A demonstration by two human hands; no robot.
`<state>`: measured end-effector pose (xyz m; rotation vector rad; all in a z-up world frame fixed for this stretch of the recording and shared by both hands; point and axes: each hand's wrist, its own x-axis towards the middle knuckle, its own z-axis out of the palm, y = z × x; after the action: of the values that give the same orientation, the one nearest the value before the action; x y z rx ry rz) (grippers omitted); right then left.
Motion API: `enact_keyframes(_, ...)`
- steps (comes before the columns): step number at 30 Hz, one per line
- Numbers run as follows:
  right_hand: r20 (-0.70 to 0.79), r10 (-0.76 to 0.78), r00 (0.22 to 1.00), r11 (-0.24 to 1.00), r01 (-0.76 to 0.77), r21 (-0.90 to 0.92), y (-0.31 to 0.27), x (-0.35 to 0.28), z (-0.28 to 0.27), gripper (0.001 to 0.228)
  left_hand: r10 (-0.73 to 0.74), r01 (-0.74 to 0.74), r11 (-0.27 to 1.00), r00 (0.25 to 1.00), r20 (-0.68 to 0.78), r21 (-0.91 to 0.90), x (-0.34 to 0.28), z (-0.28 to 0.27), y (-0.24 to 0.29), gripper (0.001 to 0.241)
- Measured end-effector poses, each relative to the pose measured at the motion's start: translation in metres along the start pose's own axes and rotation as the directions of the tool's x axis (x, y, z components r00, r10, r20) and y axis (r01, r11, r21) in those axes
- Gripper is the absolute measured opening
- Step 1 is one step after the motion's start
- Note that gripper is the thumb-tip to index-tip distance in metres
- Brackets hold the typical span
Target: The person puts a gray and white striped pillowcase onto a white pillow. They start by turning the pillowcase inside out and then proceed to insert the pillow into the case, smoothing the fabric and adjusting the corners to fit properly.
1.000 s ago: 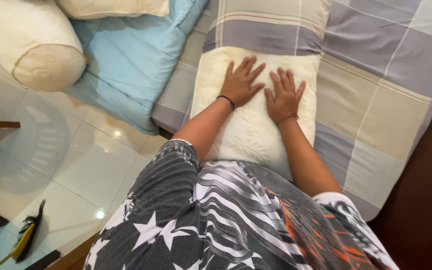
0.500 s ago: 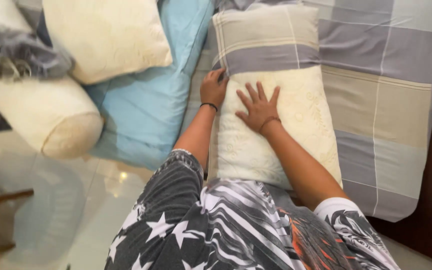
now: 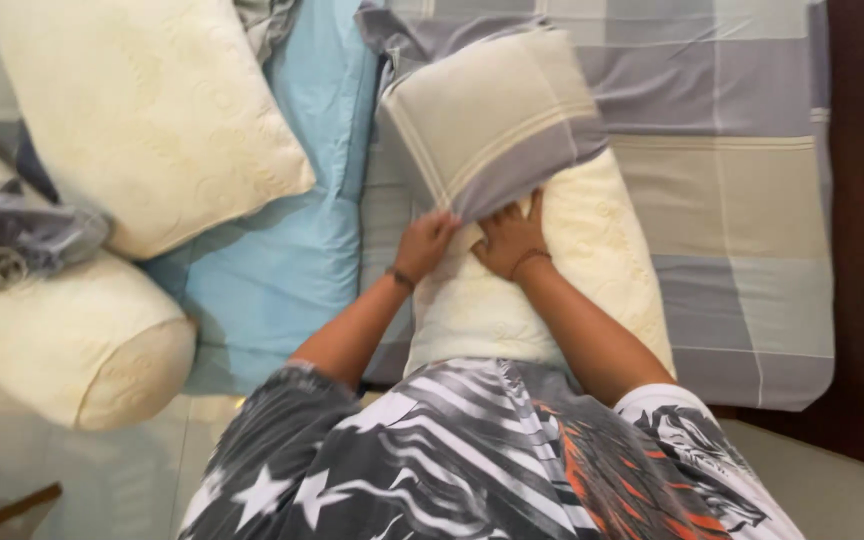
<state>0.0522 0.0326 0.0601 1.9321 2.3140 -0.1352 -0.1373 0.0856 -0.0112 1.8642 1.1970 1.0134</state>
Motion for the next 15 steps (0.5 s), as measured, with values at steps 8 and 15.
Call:
enact_keyframes(8, -0.488, -0.183, 0.853, 0.901, 0.344, 0.264, 0.015, 0.002, -0.013, 0.036, -0.195, 0.159, 0.952, 0.974, 0.119, 0.261, -0.004, -0.01, -0.002, 0.035)
enact_keyframes(15, -0.638, 0.014, 0.77, 0.907, 0.259, 0.331, 0.13, 0.051, -0.036, 0.031, 0.001, 0.001, 0.926, 1.0, -0.004, 0.378, -0.013, 0.008, -0.02, 0.024)
